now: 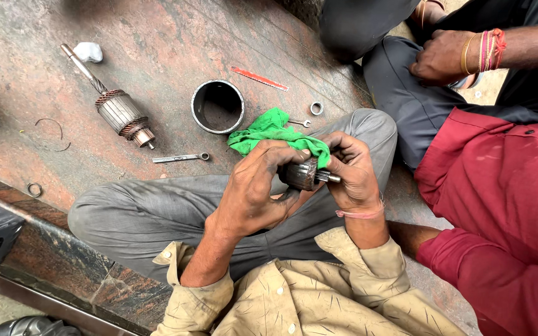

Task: The person sits cross-legged on the floor and files the copper commutator of a starter motor armature using a red file, rotating the armature as they work. They then wipe the part with a green cloth, set it aside, and press and turn a cylindrical metal component onto a second armature part by hand.

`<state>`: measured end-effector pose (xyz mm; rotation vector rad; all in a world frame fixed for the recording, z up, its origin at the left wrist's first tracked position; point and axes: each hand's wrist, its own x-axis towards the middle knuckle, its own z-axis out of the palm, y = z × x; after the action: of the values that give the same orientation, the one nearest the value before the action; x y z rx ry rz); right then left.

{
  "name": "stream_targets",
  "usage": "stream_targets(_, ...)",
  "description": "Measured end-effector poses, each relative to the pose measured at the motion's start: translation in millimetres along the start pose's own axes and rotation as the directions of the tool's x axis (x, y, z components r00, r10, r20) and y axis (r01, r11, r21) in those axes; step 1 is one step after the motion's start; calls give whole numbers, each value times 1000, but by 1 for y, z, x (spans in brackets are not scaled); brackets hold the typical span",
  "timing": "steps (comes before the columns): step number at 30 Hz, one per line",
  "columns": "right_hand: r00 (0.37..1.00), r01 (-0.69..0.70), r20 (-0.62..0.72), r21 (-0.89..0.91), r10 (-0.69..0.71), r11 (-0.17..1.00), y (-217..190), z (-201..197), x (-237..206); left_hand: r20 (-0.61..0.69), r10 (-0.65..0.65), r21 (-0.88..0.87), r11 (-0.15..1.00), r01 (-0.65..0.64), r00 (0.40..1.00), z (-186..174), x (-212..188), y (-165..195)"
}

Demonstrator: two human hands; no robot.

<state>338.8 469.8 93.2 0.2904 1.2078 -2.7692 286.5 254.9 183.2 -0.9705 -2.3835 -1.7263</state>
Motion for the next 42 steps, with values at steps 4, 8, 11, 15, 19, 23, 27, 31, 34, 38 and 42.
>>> stream_targets(4,999,-45,16,174,43,984,8,-11,1,5,30,-3,1000,-30,1000,0,-4,-3)
stream_targets(8,999,-21,-27,347,32,938,17,-11,0,9,45,-4,999,-45,999,1,-11,-7)
stream_targets(11,988,-23,-130,408,83,913,21,-4,-8,-35,106,-43,993,-108,994,6,-15,-14)
stream_targets(15,1000,21,5,516,-28,856,21,3,-21,-92,142,-39,988,-146,986,13,-15,-18)
stream_targets(19,998,12,-65,467,20,884,21,8,-26,-107,110,38,994,-107,988,11,-15,-14)
stream_targets(23,982,2,-164,507,94,862,28,11,-25,-109,35,-7,999,-36,993,8,-13,-9)
stream_targets(27,950,57,-290,528,117,847,33,10,-26,-155,-86,-19,996,84,984,9,-10,-8)
stream_targets(31,966,223,-203,325,-162,919,28,15,-39,-197,-107,23,993,114,974,8,-9,-9)
stream_targets(34,894,426,-127,-58,-430,903,28,28,-43,-214,-60,79,994,78,975,7,-9,-11)
stream_targets(38,763,549,212,-711,-611,439,33,47,-31,-199,15,132,991,12,980,11,-9,-15)
stream_targets(42,706,525,444,-851,-552,-14,36,55,-27,-205,16,128,992,11,979,14,-13,-20)
